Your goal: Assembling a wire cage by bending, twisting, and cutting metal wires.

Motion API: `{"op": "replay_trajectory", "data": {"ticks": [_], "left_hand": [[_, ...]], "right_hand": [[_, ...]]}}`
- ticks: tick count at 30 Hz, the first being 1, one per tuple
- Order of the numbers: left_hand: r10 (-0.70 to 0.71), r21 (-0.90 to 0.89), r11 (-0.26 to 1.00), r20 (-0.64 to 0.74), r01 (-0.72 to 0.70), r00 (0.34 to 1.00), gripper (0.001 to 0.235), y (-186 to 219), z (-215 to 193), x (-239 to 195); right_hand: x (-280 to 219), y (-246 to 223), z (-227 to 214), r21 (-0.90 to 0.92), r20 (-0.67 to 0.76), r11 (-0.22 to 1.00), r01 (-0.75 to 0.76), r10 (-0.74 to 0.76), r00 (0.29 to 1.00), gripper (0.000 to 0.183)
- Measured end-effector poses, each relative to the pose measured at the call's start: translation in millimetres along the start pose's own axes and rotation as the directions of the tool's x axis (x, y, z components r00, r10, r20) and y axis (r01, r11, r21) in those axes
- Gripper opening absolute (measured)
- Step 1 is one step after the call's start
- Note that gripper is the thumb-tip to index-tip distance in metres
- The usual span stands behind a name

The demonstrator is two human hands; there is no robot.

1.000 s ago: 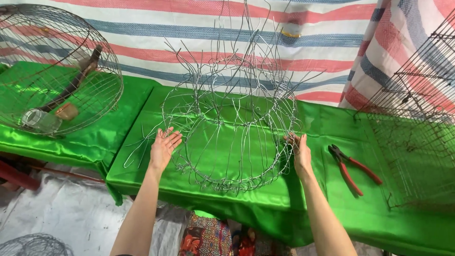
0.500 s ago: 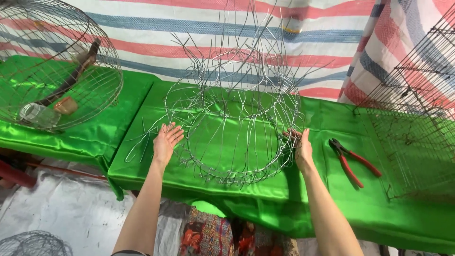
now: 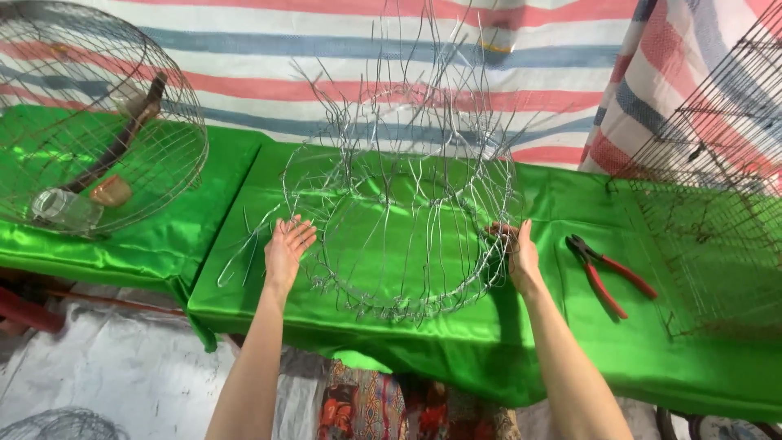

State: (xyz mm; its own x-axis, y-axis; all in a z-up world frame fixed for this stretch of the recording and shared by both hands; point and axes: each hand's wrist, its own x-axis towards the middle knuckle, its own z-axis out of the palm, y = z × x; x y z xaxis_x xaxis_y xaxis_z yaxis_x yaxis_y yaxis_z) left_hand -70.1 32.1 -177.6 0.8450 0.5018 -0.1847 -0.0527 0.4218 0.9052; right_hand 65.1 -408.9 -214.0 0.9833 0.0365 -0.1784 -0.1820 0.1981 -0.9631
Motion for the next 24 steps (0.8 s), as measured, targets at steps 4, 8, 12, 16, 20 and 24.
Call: {"op": "replay_trajectory", "data": {"ticks": [4, 8, 12, 16, 20, 24], "left_hand": [[-0.01, 0.009, 1.0, -0.002, 0.01, 1.0, 0.06, 10.8, 6.1, -5.5], [-0.002, 0.053, 0.999, -0.009, 0.003, 1.0, 0.061, 19.1, -8.3, 6.7], [0.335, 0.375, 0.889, -0.141, -0.263, 0.931, 0.048, 64.2, -25.4, 21.3], [0.559, 0.518, 0.683, 0.083, -0.515, 0.825, 0.027, 151.4, 51.2, -19.8], [0.455, 0.539, 0.555, 0.441, -0.633, 0.774, 0.022, 182.4, 119.1, -35.1], [0.289, 0.56, 0.554, 0.564, -0.616, 0.774, 0.028, 205.6, 154.1, -40.1]], "right_hand": [[8.2, -0.2, -7.1, 0.039, 0.015, 0.999, 0.029, -0.03, 0.999, 0.085], [23.3, -12.7, -36.6, 0.131, -0.005, 0.989, -0.069, 0.071, 0.997, 0.068], [12.2, -84.5, -44.2, -0.196, -0.158, 0.938, 0.286, -0.318, 0.935, 0.03], [-29.9, -202.9, 5.2, -0.292, -0.06, 0.838, 0.461, -0.497, 0.866, 0.025], [-46.1, -266.2, 58.9, -0.309, 0.313, 0.744, 0.593, -0.509, 0.802, 0.023], [-38.9, -281.3, 84.5, -0.317, 0.495, 0.703, 0.637, -0.45, 0.743, 0.027]]}}
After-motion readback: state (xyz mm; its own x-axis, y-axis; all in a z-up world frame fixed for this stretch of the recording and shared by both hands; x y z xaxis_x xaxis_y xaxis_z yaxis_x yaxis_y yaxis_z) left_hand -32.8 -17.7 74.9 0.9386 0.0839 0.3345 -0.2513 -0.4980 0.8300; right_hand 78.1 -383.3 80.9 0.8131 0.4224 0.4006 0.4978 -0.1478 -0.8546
